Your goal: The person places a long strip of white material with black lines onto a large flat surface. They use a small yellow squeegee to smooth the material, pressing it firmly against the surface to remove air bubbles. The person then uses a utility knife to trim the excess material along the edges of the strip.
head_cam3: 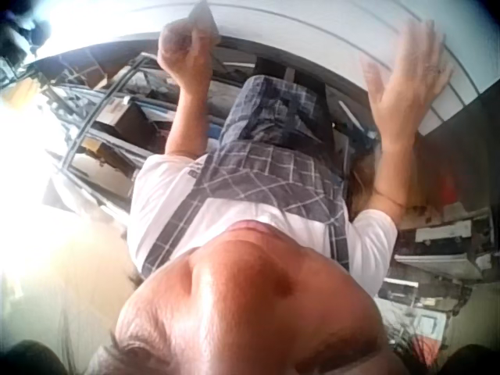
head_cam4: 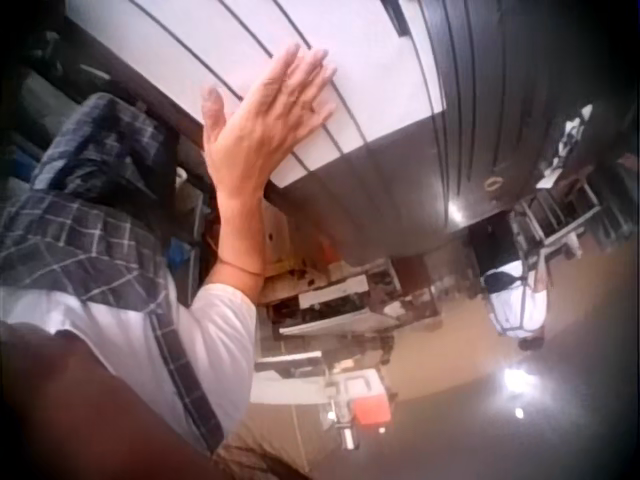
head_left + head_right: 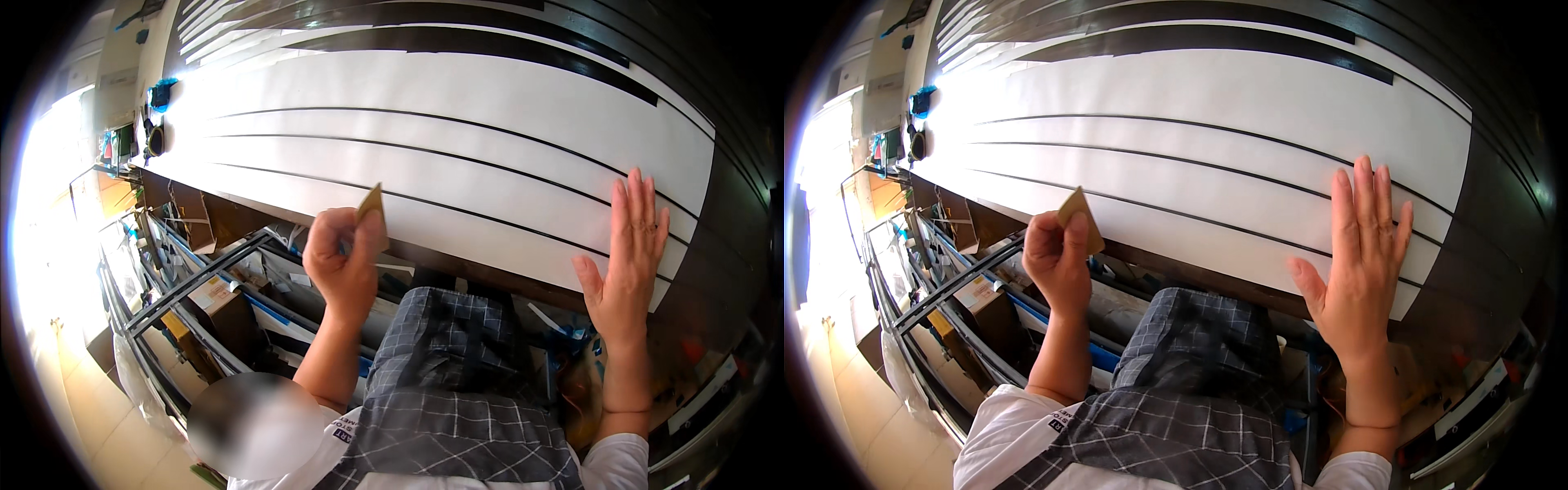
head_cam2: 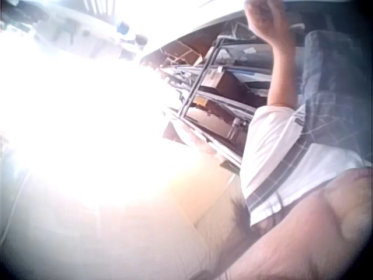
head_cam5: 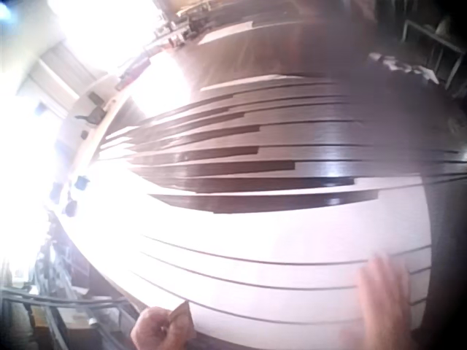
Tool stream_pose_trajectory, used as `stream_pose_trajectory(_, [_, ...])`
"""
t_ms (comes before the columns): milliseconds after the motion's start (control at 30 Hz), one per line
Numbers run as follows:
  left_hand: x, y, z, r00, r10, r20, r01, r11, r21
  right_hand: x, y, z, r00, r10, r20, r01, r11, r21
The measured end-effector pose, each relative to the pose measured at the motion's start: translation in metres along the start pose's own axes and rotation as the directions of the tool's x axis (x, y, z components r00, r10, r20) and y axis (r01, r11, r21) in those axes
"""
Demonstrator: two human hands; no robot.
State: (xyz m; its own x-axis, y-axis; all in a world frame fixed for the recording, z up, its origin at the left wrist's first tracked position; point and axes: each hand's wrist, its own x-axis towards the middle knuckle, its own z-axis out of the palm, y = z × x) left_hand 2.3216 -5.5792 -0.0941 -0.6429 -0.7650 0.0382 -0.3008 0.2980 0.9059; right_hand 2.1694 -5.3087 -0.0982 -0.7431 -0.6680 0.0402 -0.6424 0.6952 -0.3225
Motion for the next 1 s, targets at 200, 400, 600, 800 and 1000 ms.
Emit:
stream_pose_trajectory(200, [-0.002, 0.011, 0.024, 0.983, 0.169, 0.076, -0.183, 0.951, 0.250, 0.000, 0.002, -0.009, 0.994, -0.073, 0.079, 0.075, 0.997, -0.025])
stream_pose_trajectory(400, [0.012, 0.031, 0.060, 0.976, 0.215, 0.040, -0.218, 0.942, 0.255, 0.000, 0.006, -0.004, 0.995, -0.078, 0.061, 0.078, 0.997, 0.008])
stream_pose_trajectory(600, [0.039, 0.020, 0.076, 0.946, 0.306, 0.103, -0.316, 0.815, 0.486, 0.001, 0.005, -0.001, 0.995, -0.094, 0.028, 0.094, 0.996, 0.005])
stream_pose_trajectory(800, [0.074, -0.007, 0.027, 0.964, 0.261, -0.040, -0.164, 0.710, 0.685, 0.001, 0.007, 0.000, 0.996, -0.091, -0.006, 0.091, 0.995, 0.033])
stream_pose_trajectory(1000, [0.063, 0.002, 0.036, 0.933, 0.355, 0.053, -0.345, 0.848, 0.403, 0.000, 0.007, 0.003, 0.996, -0.084, -0.026, 0.085, 0.995, 0.048])
